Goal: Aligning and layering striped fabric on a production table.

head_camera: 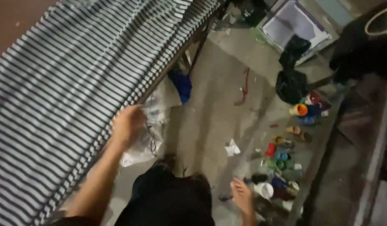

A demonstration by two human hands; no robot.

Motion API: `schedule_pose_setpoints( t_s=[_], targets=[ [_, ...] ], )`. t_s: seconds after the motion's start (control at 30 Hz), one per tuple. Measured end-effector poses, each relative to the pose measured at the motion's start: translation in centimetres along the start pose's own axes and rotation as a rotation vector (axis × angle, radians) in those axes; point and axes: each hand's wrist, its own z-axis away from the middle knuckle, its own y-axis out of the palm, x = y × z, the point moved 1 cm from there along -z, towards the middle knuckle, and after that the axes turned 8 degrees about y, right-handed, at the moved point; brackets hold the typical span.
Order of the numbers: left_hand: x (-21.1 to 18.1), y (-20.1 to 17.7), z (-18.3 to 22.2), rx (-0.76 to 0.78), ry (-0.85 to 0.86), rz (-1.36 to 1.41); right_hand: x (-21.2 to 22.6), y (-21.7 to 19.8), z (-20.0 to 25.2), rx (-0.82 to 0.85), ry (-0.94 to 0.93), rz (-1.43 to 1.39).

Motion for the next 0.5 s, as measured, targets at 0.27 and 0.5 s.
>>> schedule_pose_setpoints(
  t_s=[0.27,0.5],
  targets=[
    [-2.5,24.5,-19.4,0.050,-0.349,1.139,-8.4,-12.7,-17.6,-0.132,-0.097,0.132],
    [-3.0,30.5,-33.0,-0.195,-0.710,1.468,6.4,-26.8,-39.5,-0.147,-0.482,0.590]
  ],
)
